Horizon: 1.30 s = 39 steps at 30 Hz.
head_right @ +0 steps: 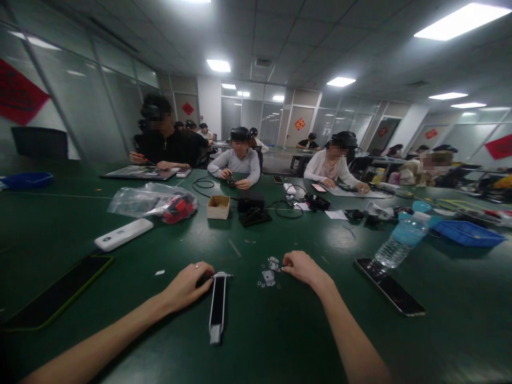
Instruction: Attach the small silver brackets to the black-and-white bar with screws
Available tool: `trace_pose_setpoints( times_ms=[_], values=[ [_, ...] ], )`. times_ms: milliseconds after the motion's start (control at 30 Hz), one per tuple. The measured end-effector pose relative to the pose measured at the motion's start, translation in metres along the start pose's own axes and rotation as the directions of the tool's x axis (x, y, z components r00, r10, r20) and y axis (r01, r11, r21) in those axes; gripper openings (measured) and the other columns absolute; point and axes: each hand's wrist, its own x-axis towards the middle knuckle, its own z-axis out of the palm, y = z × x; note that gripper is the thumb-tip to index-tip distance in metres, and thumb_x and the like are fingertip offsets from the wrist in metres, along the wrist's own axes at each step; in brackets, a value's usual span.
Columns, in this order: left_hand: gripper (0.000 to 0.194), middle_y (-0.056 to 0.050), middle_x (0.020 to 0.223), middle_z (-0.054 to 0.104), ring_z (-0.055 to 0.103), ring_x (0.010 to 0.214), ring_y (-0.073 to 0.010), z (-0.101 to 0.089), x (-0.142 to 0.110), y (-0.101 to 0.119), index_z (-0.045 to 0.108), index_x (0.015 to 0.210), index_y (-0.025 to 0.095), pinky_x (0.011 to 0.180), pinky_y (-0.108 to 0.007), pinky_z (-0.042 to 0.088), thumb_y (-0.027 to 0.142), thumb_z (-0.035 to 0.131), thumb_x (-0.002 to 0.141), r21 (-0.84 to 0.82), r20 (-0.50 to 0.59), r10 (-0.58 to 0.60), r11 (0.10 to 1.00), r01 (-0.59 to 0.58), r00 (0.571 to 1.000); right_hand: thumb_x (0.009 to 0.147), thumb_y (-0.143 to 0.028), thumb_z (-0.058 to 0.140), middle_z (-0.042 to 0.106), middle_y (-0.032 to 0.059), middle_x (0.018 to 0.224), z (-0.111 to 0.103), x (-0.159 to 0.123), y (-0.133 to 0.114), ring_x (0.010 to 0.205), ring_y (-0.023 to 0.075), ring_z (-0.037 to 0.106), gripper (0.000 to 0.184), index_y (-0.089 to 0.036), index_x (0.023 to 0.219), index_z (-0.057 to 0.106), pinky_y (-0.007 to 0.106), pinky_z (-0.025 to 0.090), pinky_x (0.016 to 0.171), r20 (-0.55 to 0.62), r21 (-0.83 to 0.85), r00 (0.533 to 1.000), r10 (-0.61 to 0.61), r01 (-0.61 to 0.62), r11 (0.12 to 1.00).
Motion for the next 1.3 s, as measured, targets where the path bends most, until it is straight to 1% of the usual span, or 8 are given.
trace_pose_setpoints(
  times_ms=[133,333,533,633,767,933,1067,1300],
  values=[
    [0.018,-0.005,0.091,0.062,0.056,0.081,-0.0184,0.000,-0.001,0.001,0.058,0.097,0.018,0.073,-0.030,0.043,0.026,0.047,0.085,0.013,0.011,-0.008,1.000,0.007,1.000,0.079,-0.020,0.057,0.068,0.0055,0.085,-0.002,-0.001,-0.005,0.077,0.0169,0.062,0.013,-0.018,0.084,0.069,0.024,0.041,0.064,0.037,0.044,0.999,0.009,-0.011,0.999],
    [0.017,-0.004,0.090,0.062,0.056,0.081,-0.0177,-0.001,-0.001,0.003,0.058,0.096,0.019,0.074,-0.030,0.043,0.026,0.047,0.086,0.016,-0.006,0.028,0.999,-0.028,1.000,0.077,-0.016,0.054,0.068,0.0065,0.081,-0.002,-0.003,-0.011,0.072,0.0160,0.061,0.014,-0.015,0.081,0.067,0.022,0.040,0.059,0.113,0.089,0.988,0.102,-0.112,0.990],
    [0.016,-0.004,0.089,0.061,0.056,0.080,-0.0173,0.000,-0.001,0.002,0.058,0.094,0.019,0.074,-0.029,0.043,0.027,0.046,0.087,0.027,-0.015,0.031,0.999,-0.031,0.999,0.075,-0.021,0.055,0.067,0.0051,0.078,0.003,-0.003,-0.007,0.069,0.0154,0.060,0.012,-0.015,0.077,0.065,0.022,0.039,0.056,0.147,0.119,0.983,0.109,-0.127,0.985],
    [0.015,-0.004,0.088,0.061,0.056,0.080,-0.0174,0.001,-0.001,0.002,0.058,0.094,0.019,0.073,-0.029,0.042,0.026,0.047,0.087,0.034,-0.012,0.026,0.999,-0.026,1.000,0.075,-0.024,0.054,0.066,0.0045,0.075,0.004,-0.002,-0.006,0.066,0.0149,0.059,0.012,-0.016,0.073,0.063,0.023,0.037,0.055,0.090,0.086,0.993,0.081,-0.089,0.992],
    [0.015,-0.004,0.087,0.061,0.056,0.080,-0.0175,0.001,-0.001,0.001,0.058,0.092,0.018,0.073,-0.029,0.042,0.026,0.046,0.087,0.036,-0.015,0.028,0.999,-0.028,0.999,0.075,-0.026,0.054,0.064,0.0043,0.073,0.005,-0.001,-0.015,0.064,0.0149,0.056,0.012,-0.016,0.072,0.061,0.024,0.036,0.055,-0.105,0.065,0.994,0.002,0.005,0.998],
    [0.015,-0.004,0.088,0.062,0.056,0.080,-0.0177,0.001,-0.001,0.002,0.057,0.092,0.018,0.074,-0.030,0.043,0.027,0.046,0.087,0.037,-0.008,0.028,0.999,-0.028,1.000,0.076,-0.023,0.053,0.061,0.0014,0.072,0.020,-0.003,-0.046,0.065,0.0132,0.054,0.009,-0.016,0.074,0.059,0.024,0.041,0.060,-0.318,0.211,0.930,-0.186,0.261,0.942],
    [0.015,-0.004,0.087,0.062,0.056,0.079,-0.0175,0.001,-0.001,0.003,0.057,0.091,0.018,0.073,-0.030,0.043,0.027,0.046,0.087,0.030,-0.013,0.026,0.999,-0.026,1.000,0.075,-0.020,0.055,0.061,0.0008,0.072,0.041,-0.006,-0.077,0.063,0.0125,0.054,0.006,-0.016,0.074,0.060,0.024,0.044,0.059,-0.317,0.349,0.916,-0.246,0.354,0.868],
    [0.014,-0.004,0.086,0.061,0.056,0.077,-0.0172,0.000,-0.002,0.004,0.057,0.090,0.018,0.070,-0.029,0.042,0.027,0.047,0.086,0.027,-0.019,0.003,1.000,-0.002,1.000,0.075,-0.017,0.057,0.063,0.0018,0.071,0.061,-0.001,-0.105,0.062,0.0132,0.055,0.007,-0.015,0.076,0.063,0.025,0.046,0.059,-0.323,0.387,0.926,-0.196,0.318,0.866]
  ],
)
